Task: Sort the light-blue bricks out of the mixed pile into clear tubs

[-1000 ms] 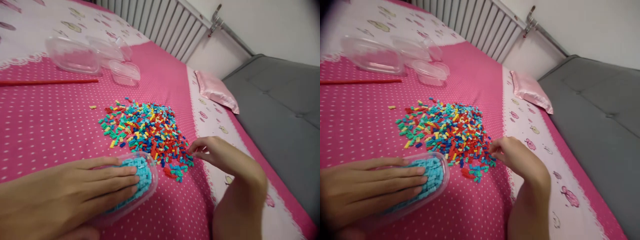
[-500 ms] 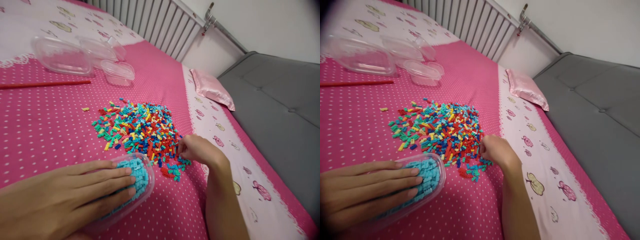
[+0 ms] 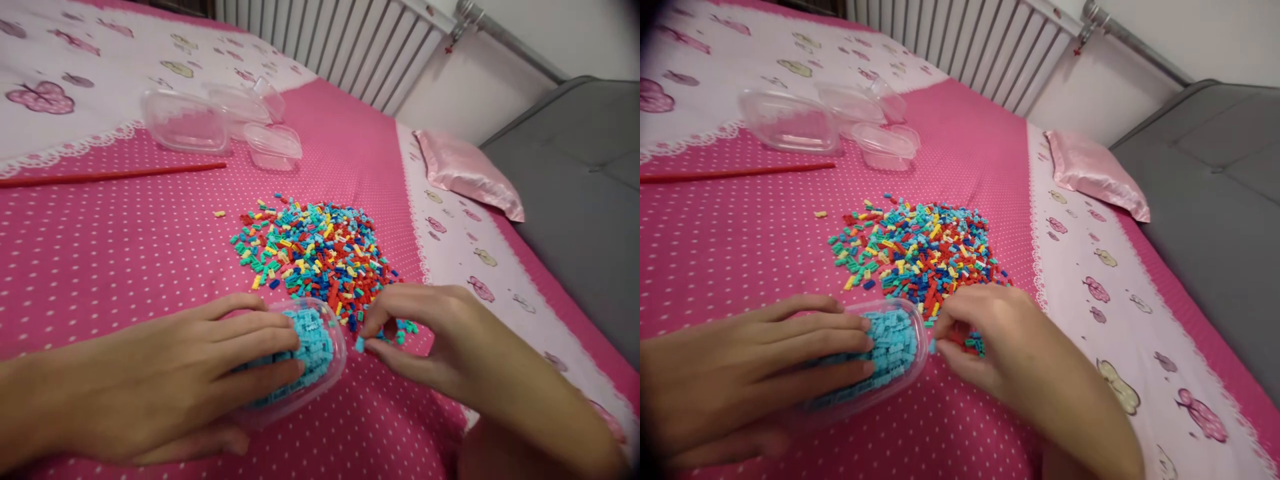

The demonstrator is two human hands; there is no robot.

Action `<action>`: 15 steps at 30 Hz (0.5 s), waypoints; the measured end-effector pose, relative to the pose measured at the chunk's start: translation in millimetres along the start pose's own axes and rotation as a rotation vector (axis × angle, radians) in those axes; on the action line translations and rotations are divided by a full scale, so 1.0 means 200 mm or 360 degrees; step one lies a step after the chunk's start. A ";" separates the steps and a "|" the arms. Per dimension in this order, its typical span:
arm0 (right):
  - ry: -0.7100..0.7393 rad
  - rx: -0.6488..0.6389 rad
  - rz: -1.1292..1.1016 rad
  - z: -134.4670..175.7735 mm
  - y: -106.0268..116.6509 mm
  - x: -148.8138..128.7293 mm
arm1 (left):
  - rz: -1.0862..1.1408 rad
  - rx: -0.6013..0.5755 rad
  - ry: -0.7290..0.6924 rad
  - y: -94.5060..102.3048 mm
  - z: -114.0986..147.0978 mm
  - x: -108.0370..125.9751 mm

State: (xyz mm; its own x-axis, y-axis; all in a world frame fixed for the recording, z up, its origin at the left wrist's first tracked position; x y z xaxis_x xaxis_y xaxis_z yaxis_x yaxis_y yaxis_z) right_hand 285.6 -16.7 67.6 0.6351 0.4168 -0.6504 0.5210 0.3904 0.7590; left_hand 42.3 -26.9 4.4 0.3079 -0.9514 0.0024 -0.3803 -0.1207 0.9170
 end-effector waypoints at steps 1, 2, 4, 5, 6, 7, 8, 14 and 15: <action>0.0025 0.0032 -0.0021 -0.01 -0.03 -0.02 | 0.0014 -0.0022 -0.0057 0.00 0.00 0.00; 0.0039 0.0042 -0.0030 -0.01 -0.07 -0.04 | 0.0027 -0.0040 -0.0100 0.00 0.00 0.00; 0.0036 -0.0011 -0.0023 -0.03 -0.13 -0.05 | 0.0030 -0.0057 -0.0110 0.00 0.01 0.00; 0.0013 -0.0069 -0.0010 -0.03 -0.15 -0.04 | 0.0020 -0.0057 -0.0110 0.00 0.01 0.00; -0.0019 -0.0131 0.0008 -0.03 -0.17 -0.04 | 0.0005 -0.0058 -0.0114 0.01 0.01 0.00; -0.0048 -0.0192 0.0032 -0.03 -0.19 -0.03 | -0.0014 -0.0062 -0.0113 0.01 0.01 0.00; -0.0067 -0.0250 0.0063 -0.02 -0.20 -0.03 | -0.0034 -0.0065 -0.0111 0.01 0.01 0.00; -0.0070 -0.0307 0.0139 0.01 -0.19 0.00 | -0.0086 -0.0107 -0.0093 0.02 0.00 0.00; -0.0072 -0.0287 0.0141 0.01 -0.19 0.01 | -0.0091 -0.0111 -0.0090 0.02 0.00 0.00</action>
State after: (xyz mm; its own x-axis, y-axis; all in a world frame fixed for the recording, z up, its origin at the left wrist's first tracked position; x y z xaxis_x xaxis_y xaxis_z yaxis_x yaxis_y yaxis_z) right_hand 268.5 -32.5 37.5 0.7009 0.4205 -0.5762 0.3541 0.4961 0.7928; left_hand 41.8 -28.1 7.9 0.2771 -0.9582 -0.0716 -0.3014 -0.1574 0.9404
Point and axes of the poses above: each hand's wrist, its own z-axis away from the middle knuckle, its own y-axis out of the back of the hand, x = y × z, the point moved 3 cm from there along -z, towards the middle knuckle, and after that the axes turned 11 degrees about -z, right-handed, at the moved point
